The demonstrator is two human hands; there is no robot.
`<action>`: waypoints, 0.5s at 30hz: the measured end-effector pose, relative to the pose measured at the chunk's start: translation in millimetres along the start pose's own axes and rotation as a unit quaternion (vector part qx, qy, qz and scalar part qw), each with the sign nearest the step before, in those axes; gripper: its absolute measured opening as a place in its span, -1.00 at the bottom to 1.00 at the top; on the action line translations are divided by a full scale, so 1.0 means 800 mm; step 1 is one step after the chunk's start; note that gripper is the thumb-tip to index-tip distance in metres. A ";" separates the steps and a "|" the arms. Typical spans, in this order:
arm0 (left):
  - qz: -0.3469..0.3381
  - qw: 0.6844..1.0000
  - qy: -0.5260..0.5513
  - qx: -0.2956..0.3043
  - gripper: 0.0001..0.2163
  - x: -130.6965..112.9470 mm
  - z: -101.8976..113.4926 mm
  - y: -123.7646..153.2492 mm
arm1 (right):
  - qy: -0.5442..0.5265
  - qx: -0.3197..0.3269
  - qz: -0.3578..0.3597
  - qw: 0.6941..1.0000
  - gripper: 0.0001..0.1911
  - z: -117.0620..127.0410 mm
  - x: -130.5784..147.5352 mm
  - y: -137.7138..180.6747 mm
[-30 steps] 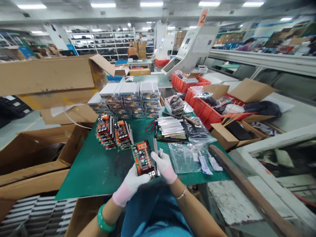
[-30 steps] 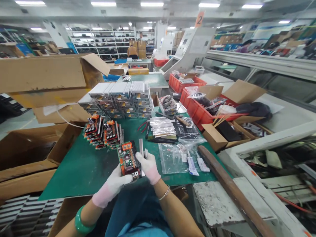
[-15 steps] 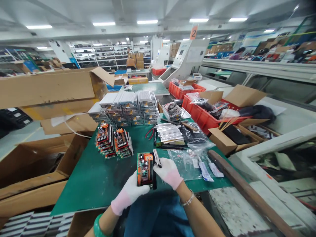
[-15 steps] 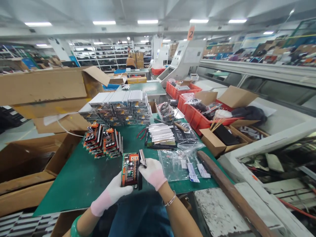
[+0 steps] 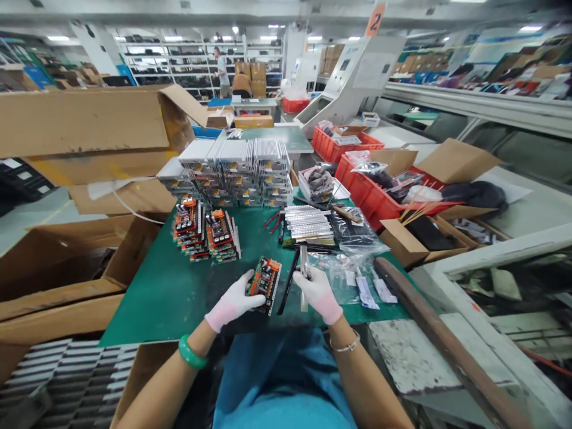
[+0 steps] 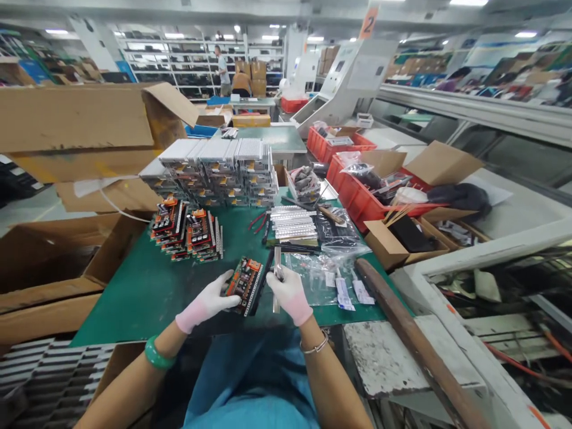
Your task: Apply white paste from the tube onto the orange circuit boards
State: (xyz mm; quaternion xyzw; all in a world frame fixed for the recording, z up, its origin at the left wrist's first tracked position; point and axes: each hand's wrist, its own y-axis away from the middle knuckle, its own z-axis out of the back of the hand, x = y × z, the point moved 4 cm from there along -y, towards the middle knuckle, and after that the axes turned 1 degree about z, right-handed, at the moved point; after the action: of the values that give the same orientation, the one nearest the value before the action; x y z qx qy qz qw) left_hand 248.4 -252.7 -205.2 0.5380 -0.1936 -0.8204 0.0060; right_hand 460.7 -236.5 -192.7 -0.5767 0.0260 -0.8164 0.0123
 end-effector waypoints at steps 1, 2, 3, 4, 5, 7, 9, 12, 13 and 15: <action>0.003 0.998 -0.059 -0.028 -0.21 -0.003 0.005 0.004 | -0.003 0.000 0.001 1.000 -0.73 -0.001 0.001 0.001; -0.005 0.992 -0.111 -0.061 -0.26 -0.009 0.011 0.008 | -0.005 0.001 0.004 1.000 -0.73 -0.003 0.003 0.001; -0.025 0.985 -0.141 -0.092 -0.30 -0.018 0.017 0.014 | -0.009 0.004 0.009 1.000 -0.74 -0.007 0.007 0.002; -0.048 0.983 -0.138 -0.112 -0.34 -0.027 0.021 0.020 | -0.012 0.007 0.016 1.000 -0.75 -0.011 0.012 0.002; -0.072 0.986 -0.099 -0.109 -0.35 -0.035 0.022 0.025 | -0.015 0.012 0.024 1.000 -0.76 -0.018 0.020 0.003; -0.112 0.993 0.039 -0.026 -0.33 -0.050 0.013 0.033 | -0.026 0.028 0.048 0.998 -0.79 -0.034 0.040 0.006; -0.124 0.980 0.139 0.075 -0.37 -0.059 -0.002 0.040 | -0.024 0.049 0.081 0.995 -0.80 -0.054 0.063 0.010; -0.099 0.981 0.135 0.103 -0.64 -0.053 -0.011 0.051 | 0.052 0.082 0.162 0.982 -0.81 -0.078 0.092 0.017; -0.086 0.984 0.129 0.087 -0.67 -0.046 -0.007 0.057 | 0.085 0.090 0.187 0.975 -0.81 -0.082 0.096 0.019; -0.062 0.988 0.143 0.011 -0.64 -0.026 0.016 0.077 | 0.111 0.082 0.208 0.968 -0.79 -0.080 0.090 0.020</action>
State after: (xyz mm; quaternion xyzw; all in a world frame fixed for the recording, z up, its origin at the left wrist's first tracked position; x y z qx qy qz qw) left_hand 233.5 -300.8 -162.7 0.6608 -0.1657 -0.7317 -0.0234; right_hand 375.9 -254.3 -147.5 -0.4611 0.0802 -0.8543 0.2262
